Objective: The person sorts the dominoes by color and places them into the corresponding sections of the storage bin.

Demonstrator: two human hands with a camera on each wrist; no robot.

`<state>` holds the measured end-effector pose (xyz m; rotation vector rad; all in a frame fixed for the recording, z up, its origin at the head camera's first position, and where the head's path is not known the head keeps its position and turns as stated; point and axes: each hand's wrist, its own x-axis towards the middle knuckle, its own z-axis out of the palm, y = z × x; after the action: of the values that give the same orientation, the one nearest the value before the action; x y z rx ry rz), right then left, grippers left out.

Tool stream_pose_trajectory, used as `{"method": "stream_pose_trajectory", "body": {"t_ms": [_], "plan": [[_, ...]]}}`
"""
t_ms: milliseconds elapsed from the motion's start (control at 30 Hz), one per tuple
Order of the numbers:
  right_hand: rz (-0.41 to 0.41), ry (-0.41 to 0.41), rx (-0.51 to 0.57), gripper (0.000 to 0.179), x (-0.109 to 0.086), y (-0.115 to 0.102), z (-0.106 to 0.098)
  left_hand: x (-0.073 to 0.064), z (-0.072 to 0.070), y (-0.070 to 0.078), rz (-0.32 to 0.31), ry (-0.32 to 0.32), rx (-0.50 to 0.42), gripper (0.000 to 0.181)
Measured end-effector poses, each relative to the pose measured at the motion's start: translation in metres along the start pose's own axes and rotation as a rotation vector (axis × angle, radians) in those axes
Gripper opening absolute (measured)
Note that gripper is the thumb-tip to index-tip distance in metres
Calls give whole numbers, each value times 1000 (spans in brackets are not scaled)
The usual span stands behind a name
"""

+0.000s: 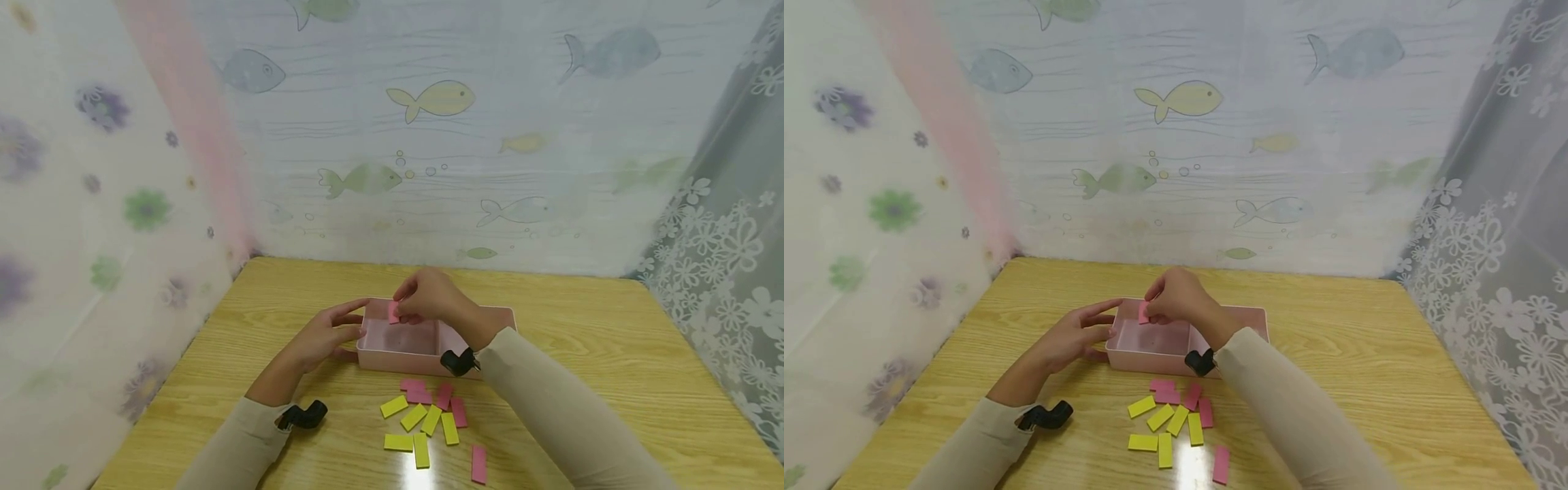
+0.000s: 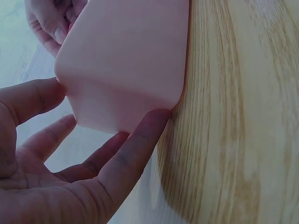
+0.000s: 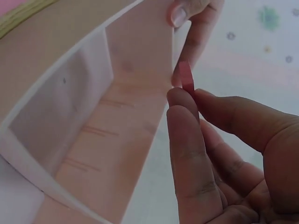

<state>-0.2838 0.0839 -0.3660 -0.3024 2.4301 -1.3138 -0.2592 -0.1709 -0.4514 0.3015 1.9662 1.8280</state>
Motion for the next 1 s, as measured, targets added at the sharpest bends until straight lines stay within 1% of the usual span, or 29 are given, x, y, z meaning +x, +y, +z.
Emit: {"method": "stream_pose_trajectory", "body": {"t_ms": [267, 500, 567, 667, 733, 800, 900, 1000], "plan": [[8, -25, -15, 11, 13, -4, 10, 0, -2, 0, -4, 9, 13, 60], [40, -27, -71, 9, 14, -4, 15, 0, 0, 1, 6, -12, -5, 61], [44, -18, -107, 7, 14, -4, 15, 0, 0, 1, 7, -11, -8, 61], [41, -10, -223, 6, 14, -2, 15, 0, 0, 1, 1, -3, -5, 61], [50, -32, -284, 11, 14, 0, 16, 0, 0, 1, -4, 1, -2, 61], [72, -71, -294, 18, 14, 2, 17, 0, 0, 0, -5, 1, -1, 61], [126, -134, -243, 29, 13, 3, 20, 0, 0, 0, 3, -8, -1, 61], [183, -155, -196, 40, 11, 4, 23, 0, 0, -1, 10, -16, 2, 62]]}}
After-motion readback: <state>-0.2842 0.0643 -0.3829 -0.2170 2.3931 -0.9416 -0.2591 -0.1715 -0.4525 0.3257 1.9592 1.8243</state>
